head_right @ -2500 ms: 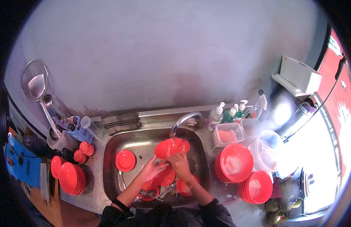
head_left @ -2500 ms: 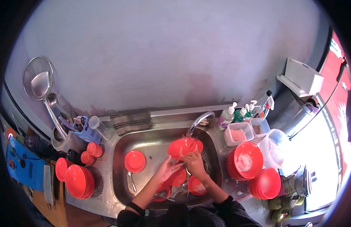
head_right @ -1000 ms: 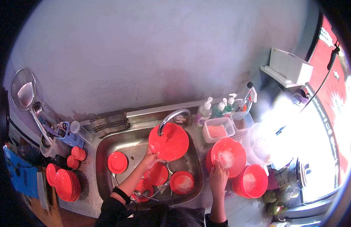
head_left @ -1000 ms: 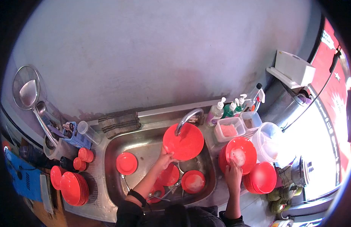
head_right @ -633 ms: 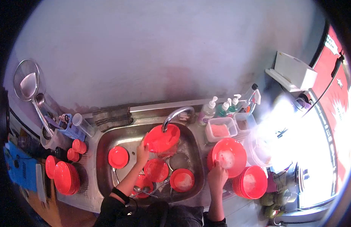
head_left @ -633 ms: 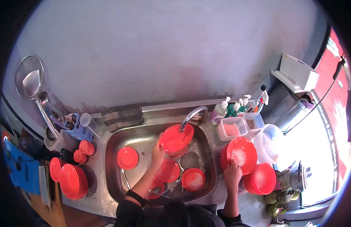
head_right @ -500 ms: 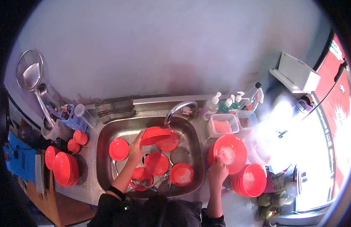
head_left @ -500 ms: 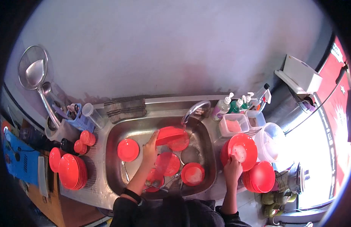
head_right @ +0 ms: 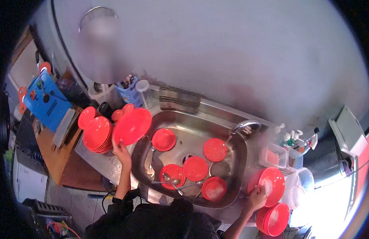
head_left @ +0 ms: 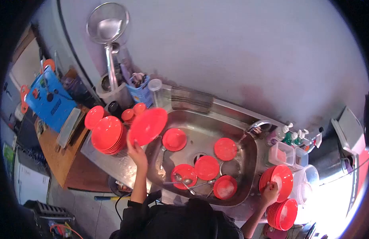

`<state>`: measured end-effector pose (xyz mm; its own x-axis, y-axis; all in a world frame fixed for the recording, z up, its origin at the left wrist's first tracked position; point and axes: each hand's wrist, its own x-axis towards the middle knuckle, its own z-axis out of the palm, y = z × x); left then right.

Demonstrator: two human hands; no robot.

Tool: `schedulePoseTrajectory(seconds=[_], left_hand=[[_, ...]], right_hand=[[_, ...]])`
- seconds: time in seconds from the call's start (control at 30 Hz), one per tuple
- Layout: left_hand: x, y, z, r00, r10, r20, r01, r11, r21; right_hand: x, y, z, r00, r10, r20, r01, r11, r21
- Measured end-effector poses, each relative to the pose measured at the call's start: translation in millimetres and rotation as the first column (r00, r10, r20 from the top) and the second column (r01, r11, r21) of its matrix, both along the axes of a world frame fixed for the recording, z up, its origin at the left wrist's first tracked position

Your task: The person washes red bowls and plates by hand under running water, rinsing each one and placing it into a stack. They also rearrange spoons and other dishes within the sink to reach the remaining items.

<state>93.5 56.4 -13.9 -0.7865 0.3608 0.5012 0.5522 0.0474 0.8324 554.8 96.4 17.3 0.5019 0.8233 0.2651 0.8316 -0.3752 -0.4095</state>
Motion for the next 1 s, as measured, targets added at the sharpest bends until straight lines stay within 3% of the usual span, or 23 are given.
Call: schedulePoseTrajectory(seconds=[0.03, 0.07, 0.13, 0.23, 0.43, 0.57, 0.63, 0.67, 0.7, 0.77, 0.83, 0.9, 0.93, 1.0], left_hand=[[-17, -7, -4, 0.984, 0.058, 0.17, -0.08, 0.989, 0.126], [-25, -15, 3, 0.983, 0.074, 0.167, -0.096, 0.987, 0.128], [-36, -27, 20, 0.898, 0.047, 0.438, -0.247, 0.877, 0.413], [-65, -50, 15, 0.872, 0.063, 0.485, -0.326, 0.815, 0.48], [-94, -69, -3, 0.779, 0.012, 0.627, -0.403, 0.776, 0.486], [-105, -75, -13, 0.795, -0.006, 0.607, -0.347, 0.816, 0.463], [-109, -75, -17, 0.839, 0.112, 0.533, -0.376, 0.827, 0.418], [-112, -75, -19, 0.837, 0.12, 0.533, -0.394, 0.808, 0.437], [-114, -74, -20, 0.836, 0.129, 0.534, -0.413, 0.788, 0.456], [-115, -70, -21, 0.833, 0.121, 0.54, -0.423, 0.768, 0.481], [-111, -63, -20, 0.832, 0.11, 0.544, -0.404, 0.791, 0.459], [-96, -55, -8, 0.815, 0.232, 0.53, -0.508, 0.726, 0.463], [-88, -51, 0, 0.822, 0.218, 0.526, -0.493, 0.736, 0.465], [-77, -47, 12, 0.715, 0.401, 0.573, -0.61, 0.758, 0.23]], right_hand=[[4, -1, -3, 1.0, 0.019, -0.007, -0.019, 0.999, 0.047], [6, -1, -5, 0.999, 0.033, -0.014, -0.031, 0.995, 0.098], [8, -3, -5, 0.996, 0.088, 0.008, -0.088, 0.987, 0.131], [13, -4, -9, 0.99, 0.127, 0.056, -0.135, 0.972, 0.192], [11, -6, 9, 0.983, 0.105, 0.153, -0.119, 0.989, 0.085], [12, -15, 21, 0.987, 0.045, 0.154, -0.07, 0.984, 0.166], [19, -15, 19, 0.978, 0.116, 0.171, -0.162, 0.944, 0.287], [18, -18, 22, 0.945, 0.142, 0.294, -0.252, 0.892, 0.377], [15, -20, 30, 0.946, 0.113, 0.302, -0.229, 0.896, 0.382], [5, -22, 47, 0.872, 0.285, 0.397, -0.45, 0.784, 0.427], [-3, -22, 51, 0.869, 0.305, 0.391, -0.465, 0.774, 0.43], [-19, -24, 57, 0.759, 0.527, 0.382, -0.649, 0.657, 0.382], [-29, -22, 55, 0.744, 0.586, 0.321, -0.669, 0.64, 0.379], [-46, -15, 41, 0.718, 0.677, 0.163, -0.676, 0.621, 0.397]])
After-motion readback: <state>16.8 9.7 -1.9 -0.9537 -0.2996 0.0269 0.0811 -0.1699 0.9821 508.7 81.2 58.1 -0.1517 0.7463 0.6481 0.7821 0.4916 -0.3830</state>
